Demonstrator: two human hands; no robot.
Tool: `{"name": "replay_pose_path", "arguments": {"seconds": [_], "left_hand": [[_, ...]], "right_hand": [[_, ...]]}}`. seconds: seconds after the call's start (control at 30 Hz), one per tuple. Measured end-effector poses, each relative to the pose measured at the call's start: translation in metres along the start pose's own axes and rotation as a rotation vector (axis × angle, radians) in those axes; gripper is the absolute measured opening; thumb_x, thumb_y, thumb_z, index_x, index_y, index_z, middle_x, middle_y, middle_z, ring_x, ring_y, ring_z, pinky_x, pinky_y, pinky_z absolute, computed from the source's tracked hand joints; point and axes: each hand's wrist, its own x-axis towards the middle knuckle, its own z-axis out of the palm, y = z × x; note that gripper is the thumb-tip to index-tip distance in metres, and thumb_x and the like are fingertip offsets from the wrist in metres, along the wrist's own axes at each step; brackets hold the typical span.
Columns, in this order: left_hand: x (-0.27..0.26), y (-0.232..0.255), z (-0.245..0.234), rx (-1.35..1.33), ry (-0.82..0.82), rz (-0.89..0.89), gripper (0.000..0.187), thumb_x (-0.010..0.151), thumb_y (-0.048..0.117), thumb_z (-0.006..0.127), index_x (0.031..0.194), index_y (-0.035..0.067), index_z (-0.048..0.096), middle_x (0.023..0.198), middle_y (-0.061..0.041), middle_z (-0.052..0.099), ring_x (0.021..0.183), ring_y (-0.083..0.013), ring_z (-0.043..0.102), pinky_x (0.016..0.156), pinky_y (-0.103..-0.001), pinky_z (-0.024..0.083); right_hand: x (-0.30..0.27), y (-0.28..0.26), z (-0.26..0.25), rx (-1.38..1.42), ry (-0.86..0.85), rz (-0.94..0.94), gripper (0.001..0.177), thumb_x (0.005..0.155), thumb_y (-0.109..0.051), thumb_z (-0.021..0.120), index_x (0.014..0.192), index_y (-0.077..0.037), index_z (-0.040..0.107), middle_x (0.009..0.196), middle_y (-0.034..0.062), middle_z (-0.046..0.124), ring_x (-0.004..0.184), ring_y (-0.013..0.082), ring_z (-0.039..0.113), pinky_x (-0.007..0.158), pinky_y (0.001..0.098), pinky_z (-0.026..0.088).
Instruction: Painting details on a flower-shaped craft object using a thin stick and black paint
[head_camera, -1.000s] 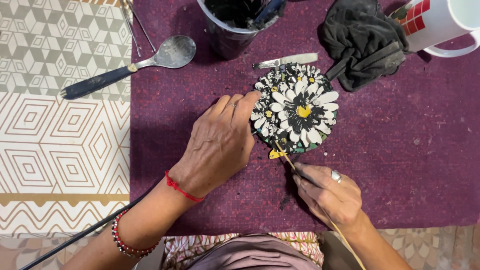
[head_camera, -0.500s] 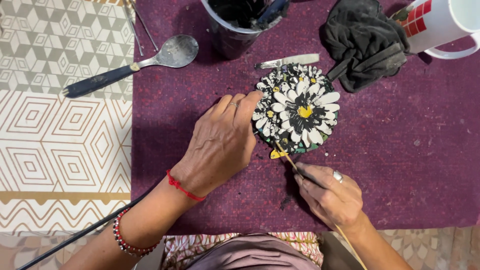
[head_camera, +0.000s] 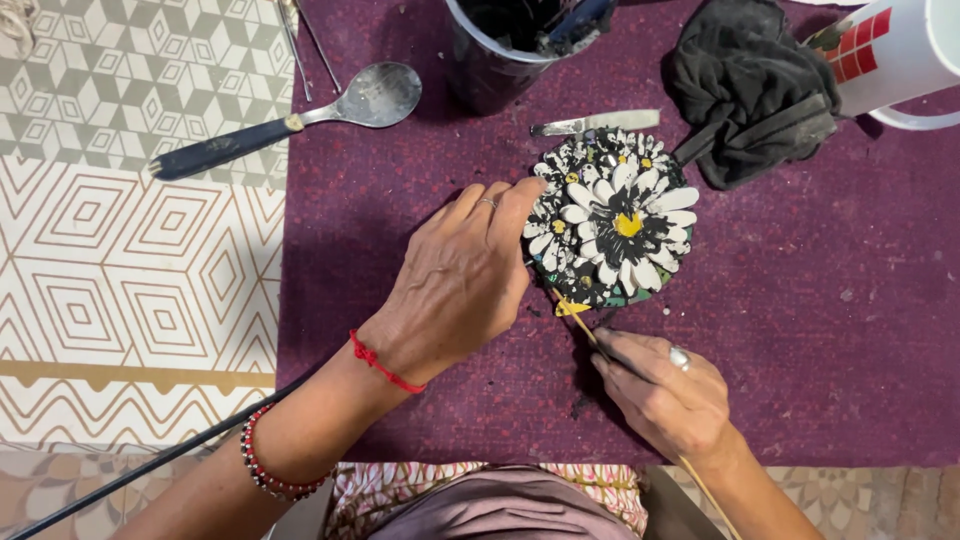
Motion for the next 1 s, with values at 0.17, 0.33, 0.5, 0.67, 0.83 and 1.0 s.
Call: {"name": "replay_pose_path", "arguments": {"seconds": [0.17, 0.33, 0.5, 0.67, 0.83, 1.0], "left_hand": [[-0.001, -0.001, -0.002, -0.055, 0.071, 0.006, 0.049, 0.08, -0.003, 0.053, 0.129, -0.004, 0.055, 0.103, -0.014, 0.065, 0.092, -0.0339, 0.061, 0.084, -0.041, 0.05], [-0.002, -0.003, -0.002, -0.062, 0.074, 0.027, 0.056, 0.074, -0.003, 0.059, 0.13, -0.003, 0.053, 0.106, -0.013, 0.062, 0.094, -0.0324, 0.057, 0.085, -0.041, 0.049], [-0.004, -0.003, -0.003, -0.075, 0.115, 0.025, 0.046, 0.085, -0.004, 0.054, 0.131, -0.001, 0.054, 0.1, -0.011, 0.061, 0.09, -0.0313, 0.057, 0.081, -0.042, 0.049], [-0.004, -0.003, -0.002, -0.069, 0.102, 0.015, 0.048, 0.083, -0.002, 0.056, 0.131, 0.001, 0.054, 0.1, -0.01, 0.061, 0.09, -0.0313, 0.057, 0.08, -0.043, 0.048], [-0.004, -0.004, -0.001, -0.069, 0.093, 0.017, 0.048, 0.082, -0.001, 0.055, 0.13, 0.001, 0.053, 0.1, -0.011, 0.061, 0.09, -0.0319, 0.056, 0.08, -0.043, 0.048], [-0.003, -0.003, -0.002, -0.047, 0.09, 0.014, 0.05, 0.08, -0.002, 0.058, 0.13, 0.002, 0.054, 0.099, -0.01, 0.06, 0.09, -0.0311, 0.057, 0.079, -0.043, 0.048]], "right_hand": [[-0.001, 0.0, -0.005, 0.012, 0.034, 0.007, 0.024, 0.085, 0.007, 0.078, 0.089, 0.0, 0.055, 0.097, 0.0276, 0.072, 0.079, 0.034, 0.079, 0.065, 0.0346, 0.066], [0.001, 0.0, -0.004, 0.023, 0.01, 0.037, 0.023, 0.085, 0.008, 0.076, 0.088, 0.001, 0.055, 0.099, 0.028, 0.072, 0.079, 0.0353, 0.078, 0.066, 0.0372, 0.065], [0.003, 0.001, -0.001, 0.034, 0.015, 0.03, 0.021, 0.085, 0.01, 0.075, 0.087, 0.003, 0.055, 0.095, 0.0287, 0.071, 0.081, 0.0379, 0.078, 0.067, 0.0387, 0.066], [0.004, 0.0, -0.003, 0.057, -0.012, 0.066, 0.019, 0.085, 0.009, 0.075, 0.086, 0.003, 0.057, 0.098, 0.03, 0.071, 0.081, 0.0376, 0.078, 0.069, 0.0381, 0.066], [0.003, 0.0, -0.004, 0.047, -0.014, 0.078, 0.018, 0.085, 0.008, 0.076, 0.086, 0.003, 0.059, 0.099, 0.0306, 0.072, 0.082, 0.0376, 0.079, 0.07, 0.0373, 0.065], [0.009, -0.003, -0.001, -0.009, 0.04, -0.019, 0.027, 0.081, 0.012, 0.079, 0.081, 0.001, 0.054, 0.089, 0.0276, 0.072, 0.075, 0.0312, 0.079, 0.062, 0.0331, 0.066]]}}
